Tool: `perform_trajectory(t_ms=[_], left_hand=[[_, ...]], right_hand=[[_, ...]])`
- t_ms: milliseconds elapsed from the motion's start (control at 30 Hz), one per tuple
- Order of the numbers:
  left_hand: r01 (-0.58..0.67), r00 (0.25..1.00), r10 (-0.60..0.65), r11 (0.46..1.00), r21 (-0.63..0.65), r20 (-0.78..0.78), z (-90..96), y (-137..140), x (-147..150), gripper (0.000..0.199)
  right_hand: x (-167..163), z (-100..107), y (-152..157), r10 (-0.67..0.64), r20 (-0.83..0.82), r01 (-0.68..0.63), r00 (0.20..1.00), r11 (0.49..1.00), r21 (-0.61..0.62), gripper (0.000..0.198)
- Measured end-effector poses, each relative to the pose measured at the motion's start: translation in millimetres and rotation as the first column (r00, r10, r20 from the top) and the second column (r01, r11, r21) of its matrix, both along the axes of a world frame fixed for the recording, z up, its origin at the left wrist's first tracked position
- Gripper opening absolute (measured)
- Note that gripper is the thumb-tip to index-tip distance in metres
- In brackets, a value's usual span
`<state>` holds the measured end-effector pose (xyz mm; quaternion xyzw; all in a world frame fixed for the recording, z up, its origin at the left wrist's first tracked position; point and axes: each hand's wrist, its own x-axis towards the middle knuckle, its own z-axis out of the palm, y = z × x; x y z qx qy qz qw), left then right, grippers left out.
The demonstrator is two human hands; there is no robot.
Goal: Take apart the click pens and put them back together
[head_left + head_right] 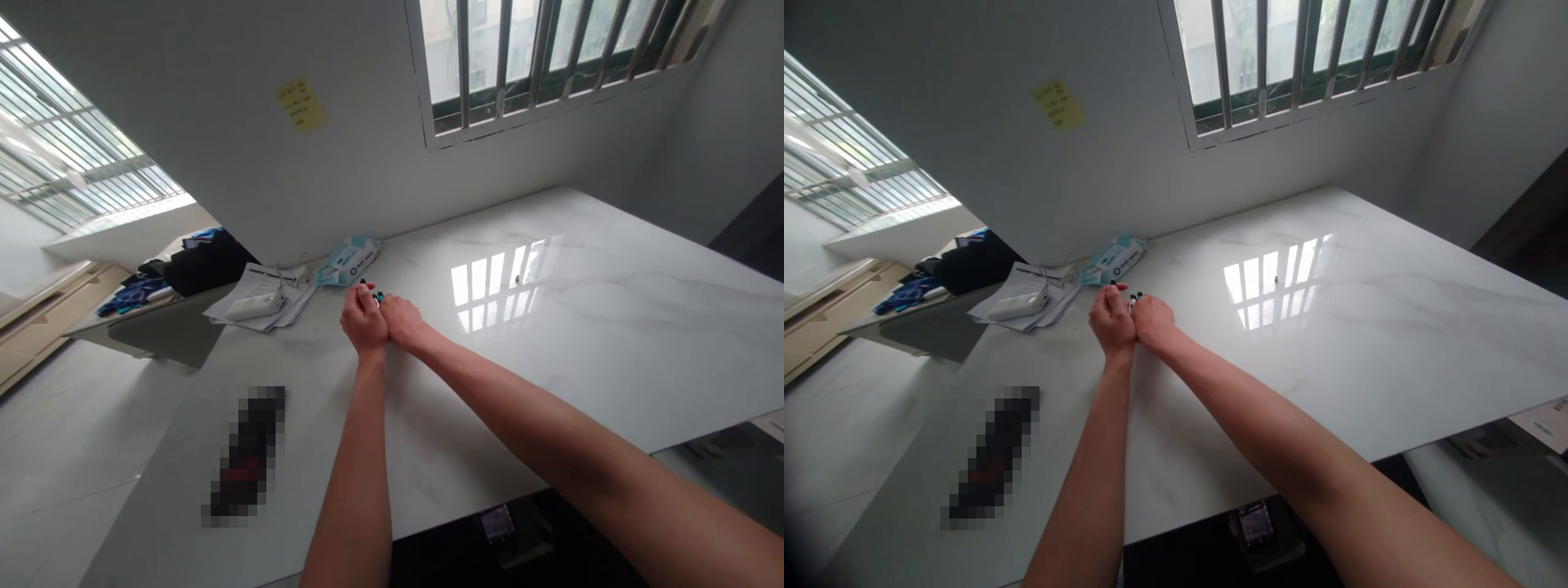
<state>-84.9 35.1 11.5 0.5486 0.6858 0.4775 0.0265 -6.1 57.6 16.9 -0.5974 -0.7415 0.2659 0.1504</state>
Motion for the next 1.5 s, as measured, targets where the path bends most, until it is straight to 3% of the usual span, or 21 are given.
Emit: perform_trajectory(t_ms=[100, 200, 333, 400, 467, 567, 667, 767, 833, 1000, 1167, 1500], left_hand=[[-0.062, 0.998, 0.064, 0.99, -0.129, 0.012, -5.5, 5.3, -16.4, 0.044], [-0.103, 0.992, 0.121, 0.947, -0.304, 0.04, -13.5, 11.6, -31.5, 0.04], [-0.137, 0.989, 0.147, 0.915, -0.38, -0.003, -17.5, 14.7, -38.8, 0.035], [-0.163, 0.987, 0.151, 0.914, -0.372, -0.061, -16.6, 12.8, -34.6, 0.033], [-0.175, 0.982, 0.136, 0.923, -0.344, -0.134, -15.9, 9.1, -24.8, 0.033], [-0.122, 0.962, 0.046, 0.954, -0.273, -0.27, -17.8, 3.2, -2.6, 0.038], [-0.005, 0.919, -0.118, 0.95, -0.313, -0.375, -22.9, 1.0, 18.4, 0.039], [0.049, 0.89, -0.209, 0.928, -0.37, -0.405, -27.5, 2.6, 28.9, 0.037], [0.052, 0.884, -0.22, 0.924, -0.38, -0.413, -29.3, 4.0, 30.8, 0.036], [0.067, 0.857, -0.248, 0.922, -0.381, -0.451, -30.3, 3.9, 34.7, 0.032], [0.081, 0.822, -0.28, 0.92, -0.384, -0.496, -30.5, 1.7, 42.1, 0.026], [-0.112, 0.88, -0.123, 0.886, -0.45, -0.459, -18.5, 2.3, 9.1, 0.027]], right_hand=[[-11.9, 1.3, -8.6, -0.025, -0.004, 0.025, 1.0, 0.999, 0.026, 0.043], [-9.6, 1.4, -14.8, -0.013, 0.006, 0.013, 1.0, 0.999, 0.044, 0.044], [16.7, 2.2, -14.4, 0.118, 0.011, -0.118, 0.993, 0.99, 0.079, 0.051], [41.8, 1.9, -9.7, 0.194, 0.015, -0.194, 0.981, 0.971, 0.137, 0.045], [75.5, 0.3, -3.0, 0.18, 0.001, -0.175, 0.984, 0.957, 0.232, 0.042], [138.1, -6.0, 8.7, 0.057, -0.003, -0.053, 0.998, 0.942, 0.331, 0.034], [204.9, -16.3, 21.0, -0.123, 0.027, 0.1, 0.992, 0.899, 0.427, 0.03], [259.1, -28.8, 30.4, -0.256, 0.037, 0.218, 0.966, 0.885, 0.411, 0.037], [280.6, -36.6, 33.3, -0.27, 0.051, 0.238, 0.961, 0.911, 0.336, 0.043], [284.9, -47.5, 33.0, -0.213, 0.013, 0.203, 0.977, 0.948, 0.244, 0.017], [271.9, -51.8, 32.5, -0.2, -0.091, 0.217, 0.976, 0.942, 0.255, 0.022], [261.3, -63.5, 36.9, -0.128, -0.152, 0.175, 0.98, 0.919, 0.353, 0.026]])
